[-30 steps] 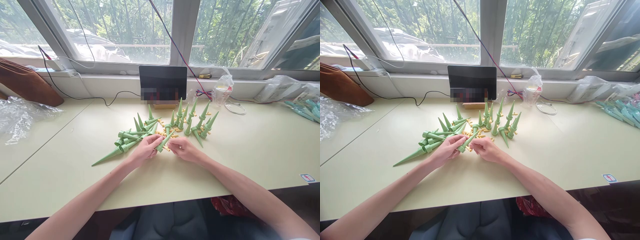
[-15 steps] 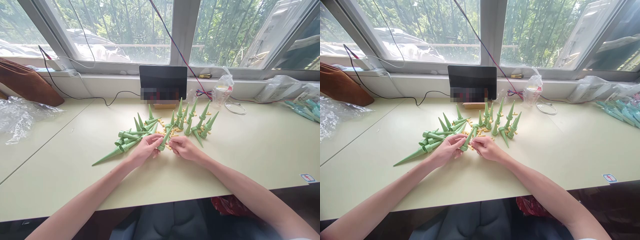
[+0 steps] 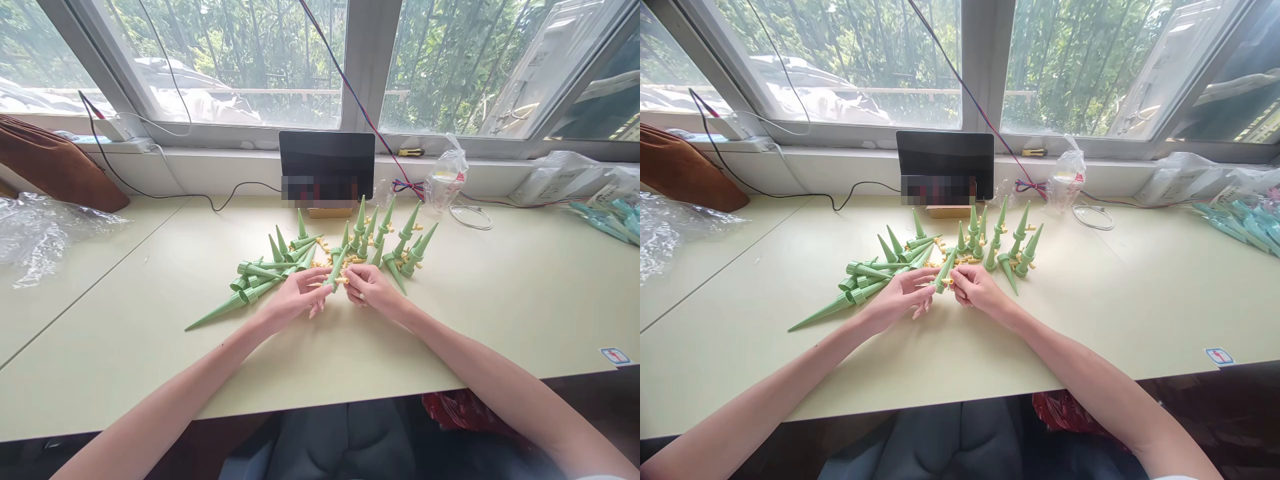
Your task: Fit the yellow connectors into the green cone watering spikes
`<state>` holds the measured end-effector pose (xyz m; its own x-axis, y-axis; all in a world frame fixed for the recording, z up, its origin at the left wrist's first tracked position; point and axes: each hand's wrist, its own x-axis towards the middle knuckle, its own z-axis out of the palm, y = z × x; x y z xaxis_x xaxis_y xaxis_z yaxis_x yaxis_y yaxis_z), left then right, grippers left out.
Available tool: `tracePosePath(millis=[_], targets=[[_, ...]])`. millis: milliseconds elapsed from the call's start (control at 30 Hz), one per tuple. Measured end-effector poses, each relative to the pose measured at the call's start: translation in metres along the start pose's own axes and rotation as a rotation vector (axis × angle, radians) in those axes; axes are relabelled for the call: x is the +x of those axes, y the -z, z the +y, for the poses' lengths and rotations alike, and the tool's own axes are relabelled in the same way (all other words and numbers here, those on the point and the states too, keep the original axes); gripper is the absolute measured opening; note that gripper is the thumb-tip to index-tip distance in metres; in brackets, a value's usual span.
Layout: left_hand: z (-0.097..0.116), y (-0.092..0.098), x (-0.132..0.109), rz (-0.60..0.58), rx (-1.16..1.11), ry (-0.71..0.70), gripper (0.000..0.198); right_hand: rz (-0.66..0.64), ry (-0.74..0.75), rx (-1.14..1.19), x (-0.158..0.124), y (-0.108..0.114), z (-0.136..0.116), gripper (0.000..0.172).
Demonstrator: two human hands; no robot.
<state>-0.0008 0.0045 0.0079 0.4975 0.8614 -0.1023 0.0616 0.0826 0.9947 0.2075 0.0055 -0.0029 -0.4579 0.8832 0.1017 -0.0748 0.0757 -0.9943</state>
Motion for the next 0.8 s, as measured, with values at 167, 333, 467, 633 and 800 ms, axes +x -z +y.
tracePosePath(millis=[167, 333, 467, 633, 800], targets=[[0.0, -0.003, -0.002, 0.017, 0.115, -0.012, 0.061, 0.003, 0.001, 0.001, 0.001, 0.0, 0.0, 0.042], [0.002, -0.006, -0.004, 0.055, 0.169, 0.008, 0.058, -0.011, -0.006, 0.018, 0.001, -0.001, 0.0, 0.041], [0.008, -0.009, -0.007, 0.058, 0.161, 0.028, 0.054, -0.019, 0.003, 0.038, 0.0, -0.001, -0.001, 0.04], [0.007, -0.01, -0.007, 0.017, 0.099, 0.024, 0.053, -0.036, 0.015, 0.007, 0.001, 0.0, 0.0, 0.04], [0.002, -0.007, -0.005, -0.034, 0.056, 0.015, 0.051, -0.044, 0.022, -0.011, 0.0, 0.001, -0.001, 0.042]])
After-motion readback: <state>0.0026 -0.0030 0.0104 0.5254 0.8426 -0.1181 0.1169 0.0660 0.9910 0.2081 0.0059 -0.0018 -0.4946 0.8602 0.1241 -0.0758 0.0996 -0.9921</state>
